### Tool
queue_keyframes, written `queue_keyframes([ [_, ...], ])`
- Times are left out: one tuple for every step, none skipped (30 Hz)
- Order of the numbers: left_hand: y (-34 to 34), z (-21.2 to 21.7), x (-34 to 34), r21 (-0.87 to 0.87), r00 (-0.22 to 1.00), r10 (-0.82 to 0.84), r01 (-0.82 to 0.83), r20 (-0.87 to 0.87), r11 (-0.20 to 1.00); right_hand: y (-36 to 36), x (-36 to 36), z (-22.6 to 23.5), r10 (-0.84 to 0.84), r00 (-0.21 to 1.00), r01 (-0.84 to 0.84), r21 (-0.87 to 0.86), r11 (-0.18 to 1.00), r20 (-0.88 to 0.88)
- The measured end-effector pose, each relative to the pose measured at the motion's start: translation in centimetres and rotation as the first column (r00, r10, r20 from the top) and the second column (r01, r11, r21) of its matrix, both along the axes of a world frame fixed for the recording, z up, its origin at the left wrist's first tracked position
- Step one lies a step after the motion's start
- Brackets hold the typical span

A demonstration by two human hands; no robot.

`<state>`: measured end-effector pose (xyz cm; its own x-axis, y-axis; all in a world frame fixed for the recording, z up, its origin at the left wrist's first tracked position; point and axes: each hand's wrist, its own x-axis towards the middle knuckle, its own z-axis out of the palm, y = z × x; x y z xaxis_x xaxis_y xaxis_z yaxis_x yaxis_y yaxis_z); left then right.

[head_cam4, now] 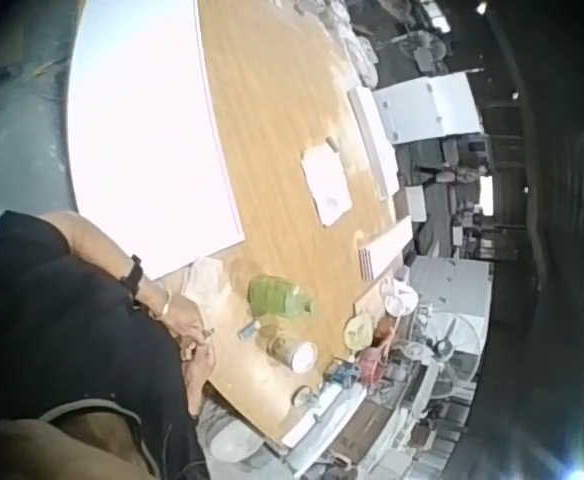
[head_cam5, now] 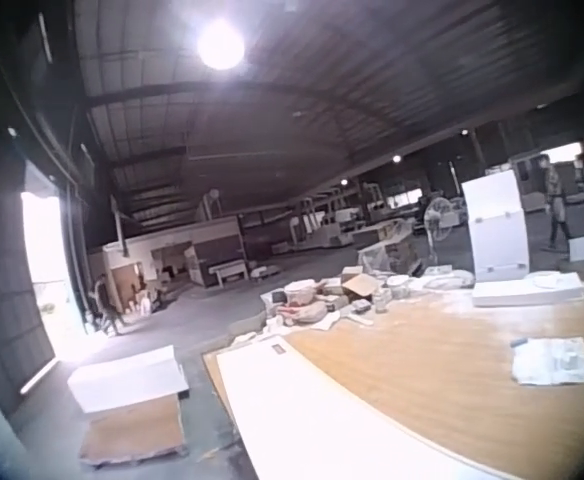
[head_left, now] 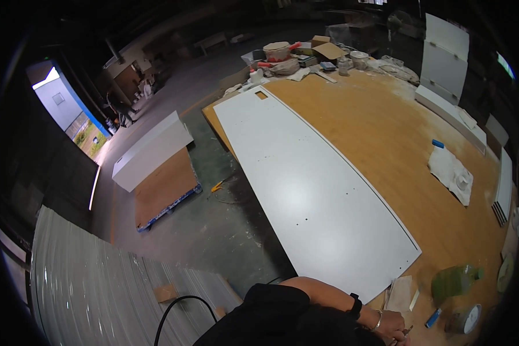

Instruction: The recorder cleans and scrapes adhesive residue from white furniture panels at a workshop table.

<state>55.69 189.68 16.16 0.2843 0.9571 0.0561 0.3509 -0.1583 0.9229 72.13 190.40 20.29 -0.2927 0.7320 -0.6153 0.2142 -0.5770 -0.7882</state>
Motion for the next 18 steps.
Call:
queue_keyframes([
  [0.0, 0.2, 0.4, -0.006, 1.0, -0.001, 0.0, -0.009, 1.0, -0.2, 0.4, -0.1, -0.053, 0.999, 0.053, -0.018, 0.998, -0.011],
  [0.4, -0.5, 0.9, -0.009, 1.0, -0.016, 0.016, -0.009, 1.0, -0.3, 0.7, -0.3, -0.104, 0.994, 0.103, -0.036, 0.994, -0.022],
  [0.7, -1.2, 1.4, -0.01, 0.989, -0.141, 0.141, -0.04, 0.99, -0.5, 1.0, -0.4, -0.15, 0.988, 0.148, -0.055, 0.988, -0.032],
  [0.9, -1.8, 2.0, -0.014, 0.963, -0.261, 0.261, -0.07, 0.965, -0.7, 1.2, -0.6, -0.193, 0.98, 0.19, -0.073, 0.979, -0.041],
  [1.0, -2.4, 2.6, -0.017, 0.961, -0.267, 0.267, -0.069, 0.964, -0.9, 1.4, -0.8, -0.234, 0.971, 0.229, -0.092, 0.969, -0.05],
  [1.0, -2.4, 3.3, -0.034, 0.973, -0.229, 0.229, -0.003, 0.973, -1.1, 1.8, -1.0, -0.278, 0.959, 0.271, -0.111, 0.956, -0.055],
  [1.0, -2.4, 3.8, -0.055, 0.98, -0.187, 0.19, 0.062, 0.98, -1.3, 2.2, -1.3, -0.32, 0.946, 0.311, -0.13, 0.942, -0.059],
  [0.6, -1.5, 3.8, -0.058, 0.978, -0.195, 0.199, 0.066, 0.978, -1.5, 2.8, -2.0, -0.329, 0.943, 0.32, -0.133, 0.938, -0.054],
  [0.0, -0.6, 3.5, -0.058, 0.956, -0.148, 0.168, 0.255, 0.984, -1.7, 3.6, -3.0, -0.24, 0.964, 0.231, -0.085, 0.969, -0.113],
  [-0.4, 0.2, 3.1, -0.066, 0.896, -0.095, 0.137, 0.433, 0.988, -1.8, 4.3, -3.7, -0.146, 0.975, 0.143, -0.031, 0.989, -0.166],
  [-0.5, 0.5, 3.0, -0.066, 0.895, -0.103, 0.146, 0.434, 0.987, -1.9, 4.5, -3.7, -0.155, 0.974, 0.152, -0.032, 0.988, -0.164],
  [-0.5, 0.7, 2.7, -0.031, 0.942, -0.113, 0.13, 0.316, 0.991, -1.9, 4.7, -3.6, -0.133, 0.973, 0.134, -0.01, 0.991, -0.188],
  [-0.5, 1.0, 2.6, 0.007, 0.973, -0.122, 0.123, 0.195, 0.992, -1.9, 4.9, -3.5, -0.115, 0.971, 0.12, 0.012, 0.993, -0.21],
  [-0.4, 1.3, 2.5, 0.008, 0.969, -0.143, 0.145, 0.202, 0.989, -2.1, 5.2, -3.3, -0.102, 0.968, 0.113, 0.035, 0.993, -0.229],
  [-0.3, 1.8, 2.5, -0.034, 0.975, -0.192, 0.197, 0.117, 0.98, -2.4, 6.0, -3.1, -0.1, 0.966, 0.116, 0.056, 0.992, -0.238],
  [-0.2, 2.5, 2.6, -0.077, 0.967, -0.253, 0.255, 0.034, 0.964, -2.9, 7.0, -3.0, -0.107, 0.964, 0.129, 0.077, 0.989, -0.244],
  [-0.2, 3.0, 2.9, -0.024, 0.959, -0.275, 0.277, 0.06, 0.961, -3.2, 9.1, -5.4, -0.198, 0.947, 0.214, 0.037, 0.976, -0.251],
  [-0.3, 3.2, 3.5, 0.025, 0.943, -0.317, 0.316, 0.102, 0.948, -3.1, 7.6, -4.4, -0.248, 0.924, 0.305, 0.172, 0.937, -0.29],
])
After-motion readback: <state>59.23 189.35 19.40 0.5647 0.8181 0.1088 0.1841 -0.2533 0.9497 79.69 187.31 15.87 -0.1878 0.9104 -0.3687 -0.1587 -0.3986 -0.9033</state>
